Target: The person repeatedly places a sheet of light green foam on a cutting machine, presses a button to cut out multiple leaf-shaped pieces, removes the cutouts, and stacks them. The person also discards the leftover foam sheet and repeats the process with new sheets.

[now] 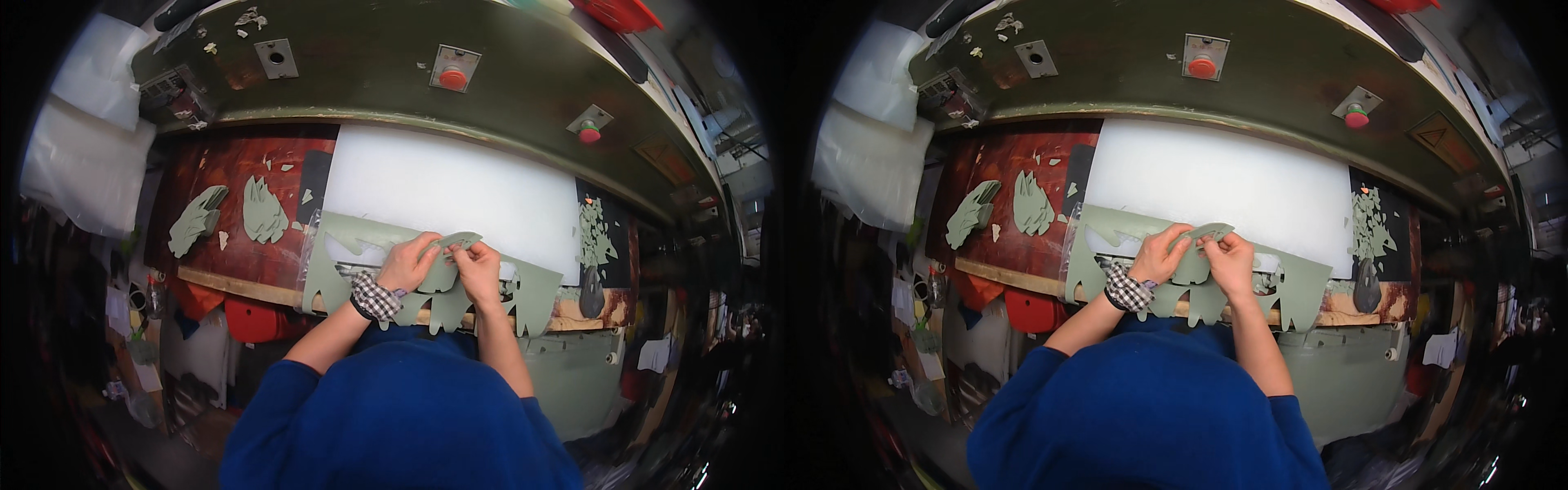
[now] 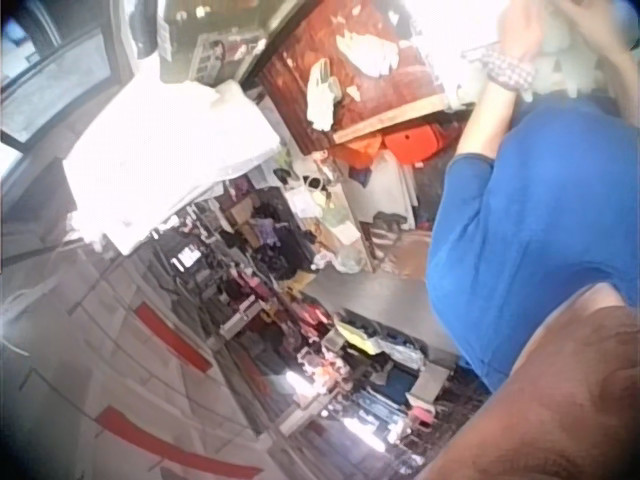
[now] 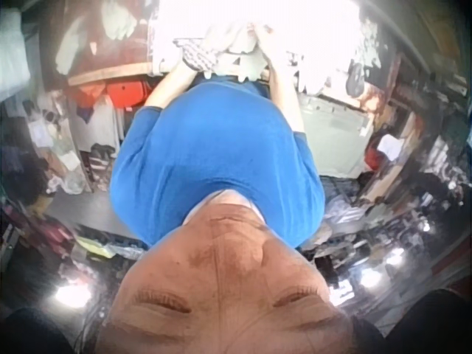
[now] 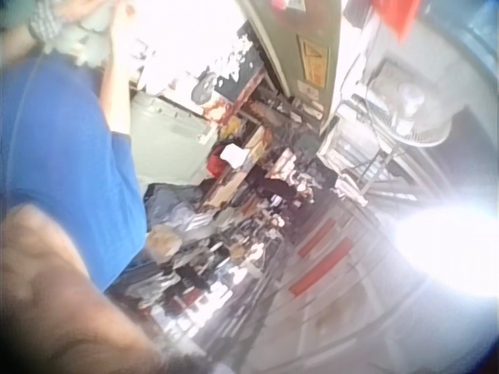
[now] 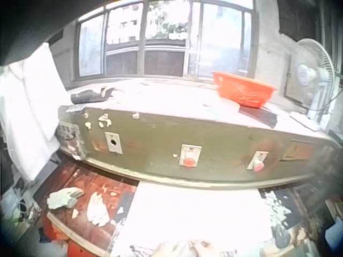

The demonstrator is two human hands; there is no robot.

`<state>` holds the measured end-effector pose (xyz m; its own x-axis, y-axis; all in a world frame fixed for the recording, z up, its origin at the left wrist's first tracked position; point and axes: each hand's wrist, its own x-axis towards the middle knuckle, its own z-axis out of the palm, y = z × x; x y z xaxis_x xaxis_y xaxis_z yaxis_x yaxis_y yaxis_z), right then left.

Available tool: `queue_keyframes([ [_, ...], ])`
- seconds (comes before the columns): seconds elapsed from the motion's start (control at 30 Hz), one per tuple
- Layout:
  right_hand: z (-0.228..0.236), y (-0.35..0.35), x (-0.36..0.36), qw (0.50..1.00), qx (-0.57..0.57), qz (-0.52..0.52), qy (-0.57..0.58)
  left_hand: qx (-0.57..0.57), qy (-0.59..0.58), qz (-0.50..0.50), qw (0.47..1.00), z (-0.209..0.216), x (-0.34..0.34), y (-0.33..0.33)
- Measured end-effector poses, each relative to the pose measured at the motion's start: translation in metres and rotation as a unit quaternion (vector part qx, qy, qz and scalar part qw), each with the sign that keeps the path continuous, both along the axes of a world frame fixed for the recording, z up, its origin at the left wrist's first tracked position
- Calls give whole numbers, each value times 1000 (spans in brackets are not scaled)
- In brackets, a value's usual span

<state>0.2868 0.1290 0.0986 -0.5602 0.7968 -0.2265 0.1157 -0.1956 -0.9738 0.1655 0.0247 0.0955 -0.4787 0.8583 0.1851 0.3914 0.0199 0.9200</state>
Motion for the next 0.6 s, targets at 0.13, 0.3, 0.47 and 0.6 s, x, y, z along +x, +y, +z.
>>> queue_keyframes([
  [0.13,-5,0,-11,980,124,-32,-155,51,80,38,995,-8,7,0],
  [0.3,-3,4,-11,989,-125,18,75,-23,34,81,996,-17,4,-7],
  [0.47,8,0,-4,977,-150,-55,141,30,-80,66,994,-19,-7,-12],
  [0.6,14,-17,-8,978,208,-6,19,20,-93,55,994,-18,-6,-14],
])
